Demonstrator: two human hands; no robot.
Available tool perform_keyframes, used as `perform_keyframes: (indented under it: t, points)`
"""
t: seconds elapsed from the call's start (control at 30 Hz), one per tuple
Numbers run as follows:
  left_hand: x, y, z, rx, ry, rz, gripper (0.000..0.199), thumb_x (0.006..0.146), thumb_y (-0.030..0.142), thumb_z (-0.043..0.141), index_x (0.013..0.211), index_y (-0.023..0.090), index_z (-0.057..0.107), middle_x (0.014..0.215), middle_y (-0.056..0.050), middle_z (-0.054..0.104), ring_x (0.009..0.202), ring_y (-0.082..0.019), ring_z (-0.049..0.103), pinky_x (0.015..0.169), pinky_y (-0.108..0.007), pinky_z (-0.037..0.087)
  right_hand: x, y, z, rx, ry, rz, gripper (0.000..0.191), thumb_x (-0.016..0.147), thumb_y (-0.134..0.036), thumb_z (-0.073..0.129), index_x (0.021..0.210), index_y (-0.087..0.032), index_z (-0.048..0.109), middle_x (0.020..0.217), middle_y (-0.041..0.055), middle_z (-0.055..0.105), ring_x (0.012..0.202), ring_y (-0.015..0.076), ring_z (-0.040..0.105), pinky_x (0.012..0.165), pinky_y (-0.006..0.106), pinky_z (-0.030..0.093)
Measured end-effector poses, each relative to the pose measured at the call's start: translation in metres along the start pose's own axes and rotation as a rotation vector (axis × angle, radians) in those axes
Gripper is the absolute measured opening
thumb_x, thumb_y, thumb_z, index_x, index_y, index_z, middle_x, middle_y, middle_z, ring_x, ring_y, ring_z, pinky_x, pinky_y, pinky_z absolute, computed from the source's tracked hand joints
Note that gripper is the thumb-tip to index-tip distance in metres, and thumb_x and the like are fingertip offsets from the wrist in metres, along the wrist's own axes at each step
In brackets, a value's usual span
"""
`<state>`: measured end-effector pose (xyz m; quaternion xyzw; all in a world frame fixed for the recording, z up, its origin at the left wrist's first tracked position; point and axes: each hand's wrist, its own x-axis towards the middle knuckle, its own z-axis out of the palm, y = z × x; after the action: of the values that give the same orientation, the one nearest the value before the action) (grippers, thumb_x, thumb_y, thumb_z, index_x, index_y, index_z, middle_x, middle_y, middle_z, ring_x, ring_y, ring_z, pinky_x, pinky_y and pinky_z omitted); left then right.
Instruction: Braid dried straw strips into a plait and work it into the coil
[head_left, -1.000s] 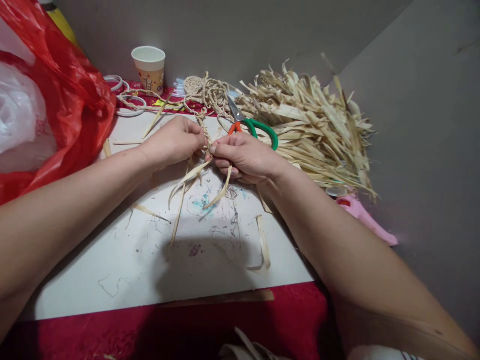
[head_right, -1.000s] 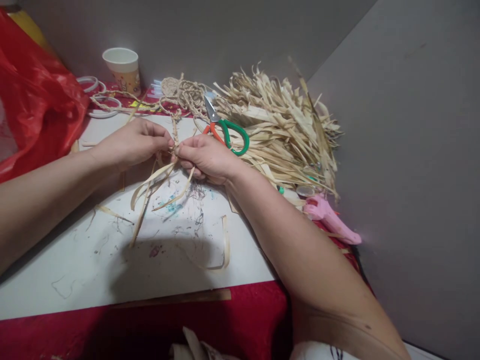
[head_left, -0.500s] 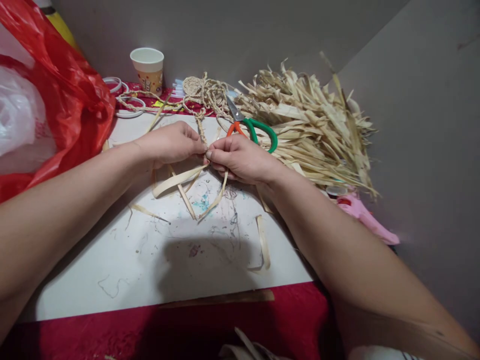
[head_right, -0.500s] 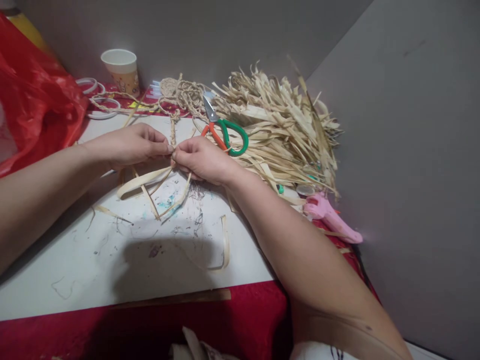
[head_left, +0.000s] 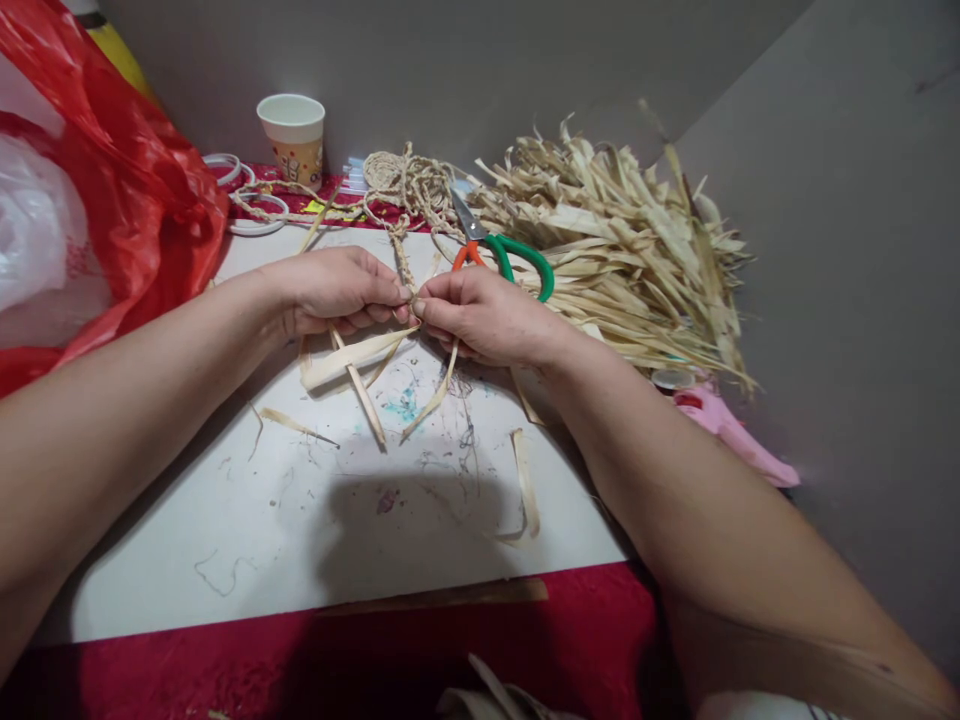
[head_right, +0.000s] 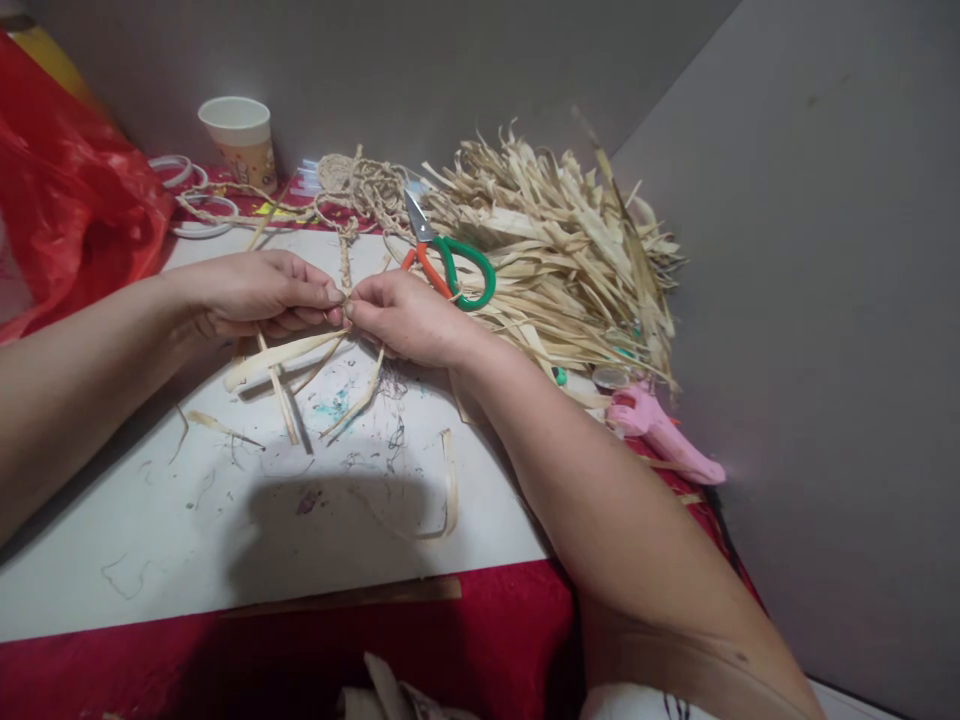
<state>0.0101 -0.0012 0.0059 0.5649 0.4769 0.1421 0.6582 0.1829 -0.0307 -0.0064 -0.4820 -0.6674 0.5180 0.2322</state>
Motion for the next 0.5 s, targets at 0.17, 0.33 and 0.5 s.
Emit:
perform_keyframes:
  t: [0.17, 0.33, 0.5]
  points:
    - [0.003, -0.002, -0.003, 0.016, 0.047, 0.008, 0.02, 0.072, 0.016, 0.067, 0.057, 0.012, 0.054, 0.047, 0.005, 0.042, 0.037, 0.001, 0.029, 0.045, -0.02, 0.013, 0.001, 0.003, -0.001, -0.056, -0.005, -0.024, 0.017, 0.086, -0.019, 0.055, 0.069, -0.016, 0.056, 0.047, -0.0047, 0.044, 0.036, 0.0053, 0.036, 0.034, 0.019, 0.026]
    - [0.004, -0.003, -0.002, 0.038, 0.089, 0.018, 0.019, 0.068, 0.013, 0.067, 0.055, 0.014, 0.053, 0.048, 0.004, 0.047, 0.036, -0.001, 0.03, 0.045, -0.021, 0.013, 0.002, 0.007, -0.001, -0.127, -0.028, -0.037, 0.016, 0.087, -0.021, 0.052, 0.072, -0.017, 0.055, 0.047, -0.0045, 0.045, 0.037, 0.0064, 0.037, 0.037, 0.02, 0.026]
    - [0.004, -0.005, 0.008, 0.126, 0.184, 0.065, 0.018, 0.068, 0.011, 0.063, 0.053, 0.014, 0.053, 0.044, 0.005, 0.043, 0.037, -0.001, 0.031, 0.046, -0.022, 0.014, 0.003, 0.008, 0.003, -0.255, 0.013, -0.098, 0.019, 0.083, -0.015, 0.054, 0.065, -0.016, 0.052, 0.045, -0.005, 0.043, 0.042, 0.0067, 0.036, 0.041, 0.02, 0.024]
